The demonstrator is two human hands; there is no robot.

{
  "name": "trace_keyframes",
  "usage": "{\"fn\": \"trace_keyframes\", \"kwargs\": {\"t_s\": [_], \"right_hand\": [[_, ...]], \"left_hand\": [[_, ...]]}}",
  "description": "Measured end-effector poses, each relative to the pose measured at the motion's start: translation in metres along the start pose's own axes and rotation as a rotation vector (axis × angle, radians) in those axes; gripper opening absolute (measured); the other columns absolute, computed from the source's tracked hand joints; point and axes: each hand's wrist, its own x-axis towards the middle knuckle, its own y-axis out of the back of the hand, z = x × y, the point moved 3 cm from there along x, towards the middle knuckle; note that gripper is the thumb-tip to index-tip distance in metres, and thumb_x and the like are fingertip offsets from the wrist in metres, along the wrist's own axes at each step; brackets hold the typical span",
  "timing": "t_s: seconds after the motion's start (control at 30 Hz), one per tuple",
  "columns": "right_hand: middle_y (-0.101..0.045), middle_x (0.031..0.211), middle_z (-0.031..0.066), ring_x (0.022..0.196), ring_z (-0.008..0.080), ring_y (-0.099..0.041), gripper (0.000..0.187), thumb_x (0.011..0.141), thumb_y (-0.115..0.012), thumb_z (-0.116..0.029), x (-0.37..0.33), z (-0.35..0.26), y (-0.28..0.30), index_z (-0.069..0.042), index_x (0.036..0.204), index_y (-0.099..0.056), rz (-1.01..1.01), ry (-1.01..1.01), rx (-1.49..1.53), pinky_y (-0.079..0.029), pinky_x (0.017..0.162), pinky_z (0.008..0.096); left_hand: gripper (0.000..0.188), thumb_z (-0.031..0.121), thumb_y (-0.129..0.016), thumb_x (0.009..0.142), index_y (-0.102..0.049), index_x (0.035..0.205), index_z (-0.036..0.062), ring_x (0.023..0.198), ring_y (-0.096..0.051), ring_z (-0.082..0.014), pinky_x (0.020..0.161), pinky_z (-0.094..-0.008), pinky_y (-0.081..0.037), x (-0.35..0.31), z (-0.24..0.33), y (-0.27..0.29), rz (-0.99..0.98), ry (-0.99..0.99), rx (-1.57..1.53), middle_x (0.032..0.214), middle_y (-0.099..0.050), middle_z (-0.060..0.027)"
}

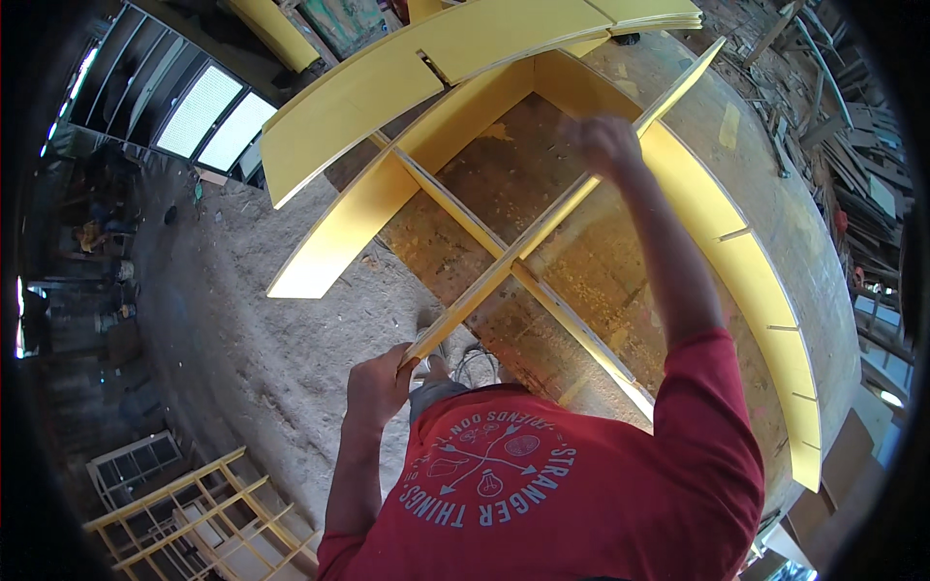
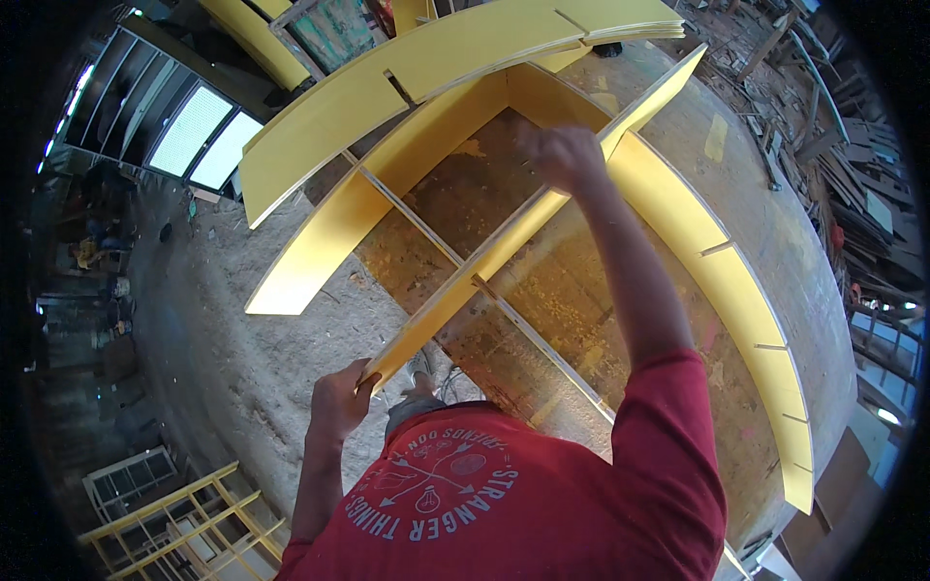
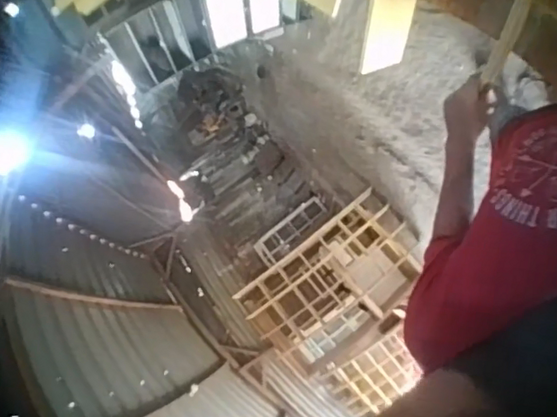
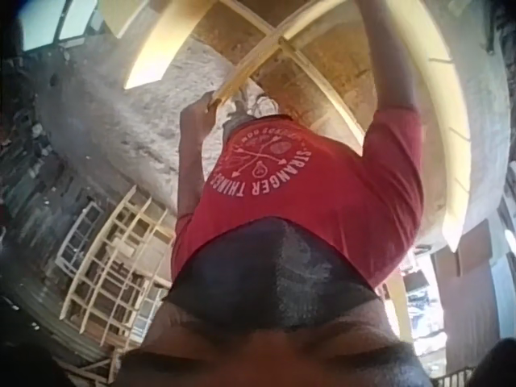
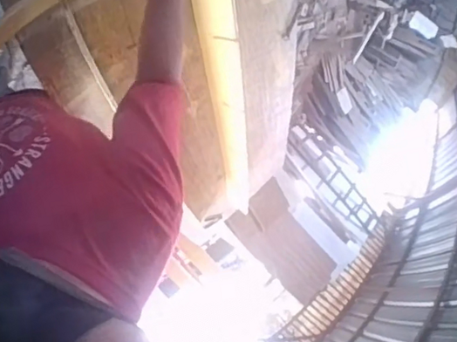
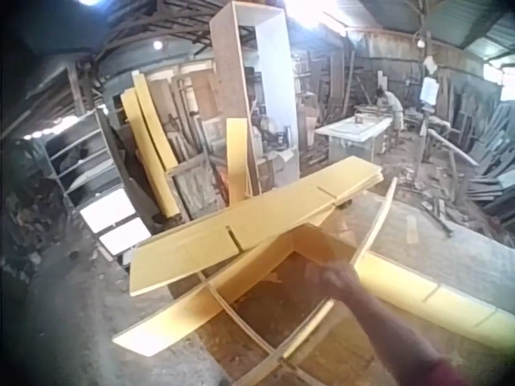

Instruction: The person slots painted yellow wooden boards together on a workbench, uses a hand axe to tap the interlocking joints, and continues adding boards to form a grid-like shelf structure.

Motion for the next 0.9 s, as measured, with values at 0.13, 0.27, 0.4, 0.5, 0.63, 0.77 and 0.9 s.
{"fn": "trace_keyframes", "kwargs": {"t_s": [0.13,0.27,0.4,0.5,0.63,0.77,0.9], "right_hand": [[-0.077,0.094,0.0226,0.1,0.0443,-0.073,0.066,0.11,-0.045,-0.056,0.007,0.022,-0.034,-0.005,0.085,-0.079,-0.135,-0.024,0.012,-0.055,0.093,0.0558],[-0.077,0.093,0.0225,0.098,0.0439,-0.073,0.066,0.11,-0.045,-0.054,0.008,0.019,-0.031,-0.004,0.081,-0.079,-0.174,0.033,-0.007,-0.055,0.092,0.0564],[-0.078,0.094,0.0227,0.097,0.0431,-0.074,0.066,0.11,-0.045,-0.054,0.009,-0.021,-0.016,-0.004,0.085,-0.08,-0.132,-0.022,0.116,-0.056,0.09,0.0562],[-0.079,0.095,0.0219,0.098,0.0422,-0.075,0.065,0.109,-0.046,-0.053,-0.001,-0.005,-0.044,-0.005,0.087,-0.082,-0.162,-0.086,0.143,-0.057,0.089,0.0555],[-0.079,0.096,0.0205,0.099,0.041,-0.075,0.063,0.109,-0.047,-0.054,-0.003,-0.005,-0.053,-0.006,0.088,-0.083,-0.247,-0.074,0.084,-0.058,0.089,0.0546],[-0.08,0.097,0.0201,0.101,0.041,-0.075,0.063,0.108,-0.048,-0.056,-0.006,-0.01,-0.043,-0.007,0.088,-0.083,-0.227,-0.054,0.113,-0.058,0.091,0.0541],[-0.08,0.096,0.0194,0.099,0.0411,-0.076,0.065,0.106,-0.05,-0.061,-0.004,-0.011,-0.051,-0.008,0.088,-0.083,-0.224,-0.073,0.097,-0.058,0.091,0.0543]], "left_hand": [[0.023,0.022,-0.071,0.101,-0.077,0.119,0.0105,0.078,-0.076,-0.0405,0.068,-0.0488,-0.059,0.008,0.001,-0.008,0.043,-0.054,0.013,0.087,-0.076,-0.019],[0.022,0.022,-0.074,0.099,-0.078,0.116,0.0102,0.08,-0.076,-0.0405,0.069,-0.0479,-0.059,0.012,-0.003,-0.014,0.099,-0.082,-0.081,0.087,-0.076,-0.0192],[0.019,0.028,-0.076,0.098,-0.08,0.111,0.0143,0.082,-0.076,-0.0415,0.071,-0.0506,-0.06,0.014,-0.006,-0.031,0.081,0.013,-0.029,0.088,-0.078,-0.0188],[0.021,0.03,-0.075,0.099,-0.079,0.112,0.0148,0.083,-0.076,-0.0425,0.072,-0.0522,-0.06,0.026,-0.005,-0.048,-0.013,0.099,0.113,0.087,-0.077,-0.02],[0.023,0.032,-0.074,0.099,-0.078,0.113,0.0148,0.083,-0.075,-0.0438,0.073,-0.0539,-0.059,0.029,-0.01,-0.049,0.001,0.035,0.075,0.086,-0.076,-0.0208],[0.028,0.035,-0.073,0.1,-0.077,0.115,0.0108,0.083,-0.075,-0.0468,0.073,-0.055,-0.059,0.027,-0.008,-0.05,-0.017,0.076,0.099,0.086,-0.076,-0.0232],[0.033,0.038,-0.073,0.1,-0.076,0.117,0.0102,0.087,-0.075,-0.0465,0.076,-0.055,-0.059,0.024,-0.018,-0.052,-0.059,0.082,0.101,0.09,-0.077,-0.0234]]}}
